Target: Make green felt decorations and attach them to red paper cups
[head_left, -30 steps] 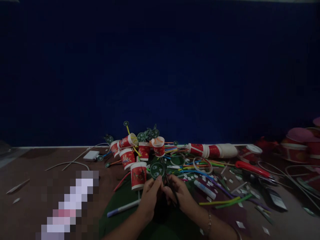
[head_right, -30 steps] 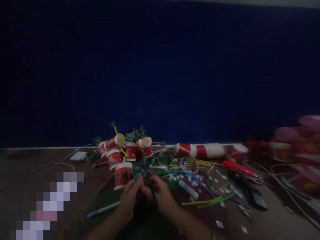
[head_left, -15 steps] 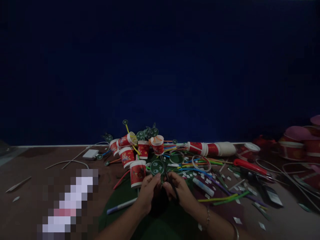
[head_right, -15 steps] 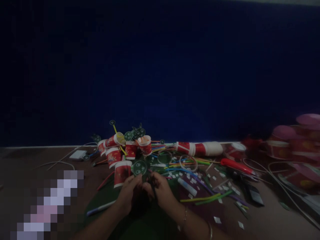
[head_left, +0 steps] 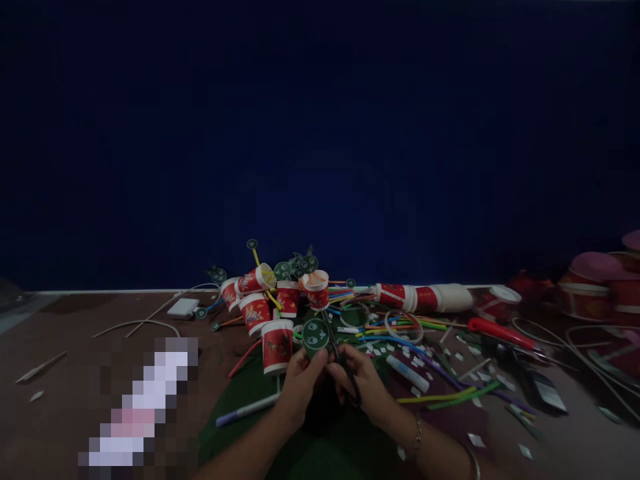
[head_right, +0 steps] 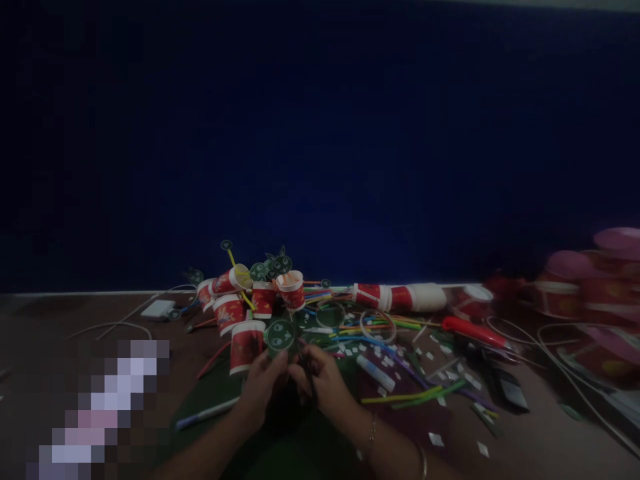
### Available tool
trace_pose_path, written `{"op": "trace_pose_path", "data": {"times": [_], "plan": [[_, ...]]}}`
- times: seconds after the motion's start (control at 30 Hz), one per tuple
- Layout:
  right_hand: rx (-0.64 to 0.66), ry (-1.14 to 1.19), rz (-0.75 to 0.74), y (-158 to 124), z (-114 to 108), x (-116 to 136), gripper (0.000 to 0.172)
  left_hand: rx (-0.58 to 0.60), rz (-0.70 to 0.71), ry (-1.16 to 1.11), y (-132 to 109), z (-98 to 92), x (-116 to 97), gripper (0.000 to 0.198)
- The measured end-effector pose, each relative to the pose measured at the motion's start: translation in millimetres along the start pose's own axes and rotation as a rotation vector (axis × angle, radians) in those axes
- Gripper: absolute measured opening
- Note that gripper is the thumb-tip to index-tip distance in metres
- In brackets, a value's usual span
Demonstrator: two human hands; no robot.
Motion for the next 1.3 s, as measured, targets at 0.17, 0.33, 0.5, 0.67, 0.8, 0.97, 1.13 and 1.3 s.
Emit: {"op": "trace_pose_path", "data": {"times": [0.17, 0.33, 0.5, 0.67, 0.8, 0.97, 1.13, 1.3], "plan": [[0.037, 0.004, -0.017, -2.8, 3.1, -1.9, 0.038, -0.066, 0.015, 0.04, -2.1, -1.7, 3.0, 0.038], [0.045, 0.054, -0.038, -4.4, 4.2, 1.5, 0.039, 0.041, -0.125, -0.033, -4.2, 4.4, 5.5, 0.036], [0.033, 0.028, -0.07, -4.5, 1.4, 1.3, 0.037, 0.148, -0.191, -0.041, -6.3, 9.0, 3.1, 0.035], [0.051, 0.057, -0.076, -4.7, 2.4, -0.2, 0.036, 0.186, -0.212, -0.064, -7.0, 9.9, 1.0, 0.033], [0.037, 0.058, -0.084, -6.1, 4.1, 5.4, 0.037, 0.196, -0.231, -0.096, -6.6, 9.5, 2.8, 0.033], [0.029, 0.038, -0.085, -6.6, 3.8, 8.2, 0.038, 0.101, -0.242, -0.093, -1.4, 2.3, 6.1, 0.032], [0.041, 0.051, -0.063, -5.1, 2.2, 2.1, 0.037, 0.045, -0.187, -0.085, 0.8, -1.2, -0.3, 0.038], [0.044, 0.03, -0.034, -3.9, 2.6, -3.1, 0.037, 0.071, -0.091, -0.026, -0.2, 0.8, -8.4, 0.041]]}}
Point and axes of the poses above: each hand's wrist, its own y-axis towards the middle knuckle, its own z-axis out of the palm, x = y × z, the point moved 5 cm from there along y, towards the middle knuckle, and after that the axes turned 14 degrees about -x, right-handed, at the moved point
